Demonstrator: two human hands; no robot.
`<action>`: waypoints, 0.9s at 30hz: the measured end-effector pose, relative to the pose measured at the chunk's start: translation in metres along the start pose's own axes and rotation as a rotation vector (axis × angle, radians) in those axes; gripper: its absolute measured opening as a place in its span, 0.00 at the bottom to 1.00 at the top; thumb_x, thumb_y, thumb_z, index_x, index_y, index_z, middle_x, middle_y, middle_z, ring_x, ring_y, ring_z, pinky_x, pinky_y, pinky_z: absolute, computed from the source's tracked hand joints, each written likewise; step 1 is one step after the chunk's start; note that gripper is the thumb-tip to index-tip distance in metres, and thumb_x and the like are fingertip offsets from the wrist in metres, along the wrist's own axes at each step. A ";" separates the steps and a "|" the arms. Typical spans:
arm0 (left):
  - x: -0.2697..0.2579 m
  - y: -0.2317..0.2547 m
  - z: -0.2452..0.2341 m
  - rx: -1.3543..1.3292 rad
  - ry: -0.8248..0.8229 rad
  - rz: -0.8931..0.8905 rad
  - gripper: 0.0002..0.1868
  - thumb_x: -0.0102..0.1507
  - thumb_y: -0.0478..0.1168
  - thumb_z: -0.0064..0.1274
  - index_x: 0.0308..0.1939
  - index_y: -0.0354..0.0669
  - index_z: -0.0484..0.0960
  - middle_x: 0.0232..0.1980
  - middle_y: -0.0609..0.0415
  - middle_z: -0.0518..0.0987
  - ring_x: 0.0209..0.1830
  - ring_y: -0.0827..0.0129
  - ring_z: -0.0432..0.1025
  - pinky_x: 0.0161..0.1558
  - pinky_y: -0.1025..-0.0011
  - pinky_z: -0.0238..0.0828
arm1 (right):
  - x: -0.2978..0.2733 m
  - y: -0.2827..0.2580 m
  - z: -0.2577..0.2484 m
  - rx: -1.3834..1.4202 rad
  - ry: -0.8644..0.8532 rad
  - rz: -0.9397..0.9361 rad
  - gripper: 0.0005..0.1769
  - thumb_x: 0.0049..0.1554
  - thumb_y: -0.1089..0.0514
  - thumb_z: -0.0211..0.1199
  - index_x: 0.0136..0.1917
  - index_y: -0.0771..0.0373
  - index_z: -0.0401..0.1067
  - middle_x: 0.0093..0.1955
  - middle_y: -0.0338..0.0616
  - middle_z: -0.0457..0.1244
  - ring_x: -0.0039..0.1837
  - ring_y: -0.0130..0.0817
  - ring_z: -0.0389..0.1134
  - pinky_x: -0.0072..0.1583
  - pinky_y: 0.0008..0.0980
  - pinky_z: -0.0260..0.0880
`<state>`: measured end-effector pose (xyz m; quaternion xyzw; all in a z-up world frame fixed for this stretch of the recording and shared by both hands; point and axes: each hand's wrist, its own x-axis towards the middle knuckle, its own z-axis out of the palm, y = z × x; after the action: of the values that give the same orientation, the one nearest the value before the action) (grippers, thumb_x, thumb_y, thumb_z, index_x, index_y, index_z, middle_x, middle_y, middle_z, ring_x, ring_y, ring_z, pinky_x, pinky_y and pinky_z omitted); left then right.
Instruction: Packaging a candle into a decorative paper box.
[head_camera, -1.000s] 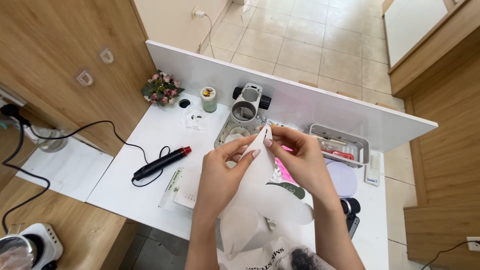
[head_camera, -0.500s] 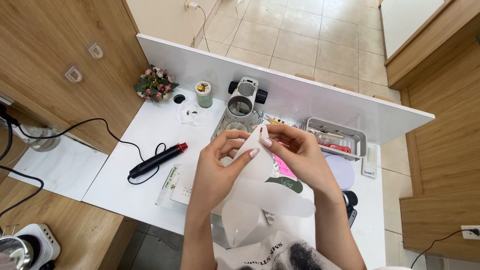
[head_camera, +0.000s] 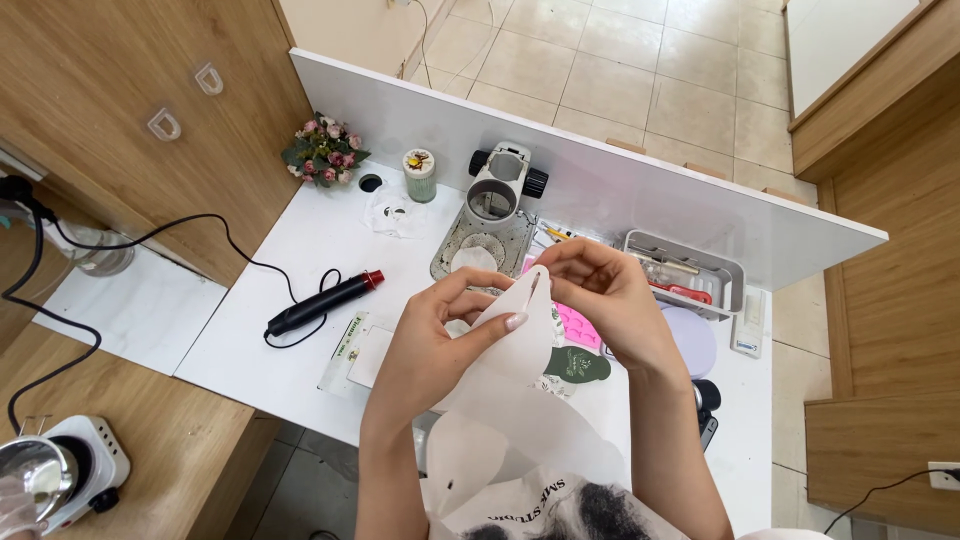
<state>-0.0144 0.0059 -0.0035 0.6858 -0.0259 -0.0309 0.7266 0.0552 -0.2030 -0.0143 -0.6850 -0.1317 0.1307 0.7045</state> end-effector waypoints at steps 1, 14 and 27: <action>-0.002 0.001 0.000 0.000 0.003 -0.001 0.17 0.59 0.40 0.65 0.50 0.40 0.83 0.33 0.55 0.88 0.32 0.82 0.71 0.35 0.79 0.72 | 0.000 0.000 0.000 0.001 -0.003 0.001 0.09 0.57 0.67 0.65 0.53 0.70 0.76 0.48 0.42 0.71 0.52 0.26 0.72 0.56 0.28 0.74; -0.015 0.008 0.006 0.126 0.052 -0.073 0.22 0.54 0.40 0.68 0.50 0.45 0.79 0.28 0.53 0.88 0.26 0.79 0.75 0.36 0.79 0.67 | -0.001 0.001 0.004 0.112 -0.140 0.028 0.22 0.55 0.71 0.63 0.63 0.68 0.72 0.42 0.38 0.69 0.48 0.24 0.69 0.55 0.28 0.69; -0.014 -0.006 0.009 0.213 0.046 -0.196 0.20 0.54 0.42 0.68 0.43 0.42 0.74 0.28 0.49 0.88 0.25 0.75 0.77 0.30 0.76 0.67 | -0.006 0.022 0.003 0.070 -0.069 -0.112 0.23 0.56 0.73 0.64 0.59 0.62 0.57 0.40 0.40 0.68 0.44 0.23 0.69 0.47 0.24 0.70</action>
<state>-0.0288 -0.0026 -0.0086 0.7589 0.0546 -0.0834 0.6435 0.0480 -0.2017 -0.0362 -0.6467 -0.1894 0.1193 0.7292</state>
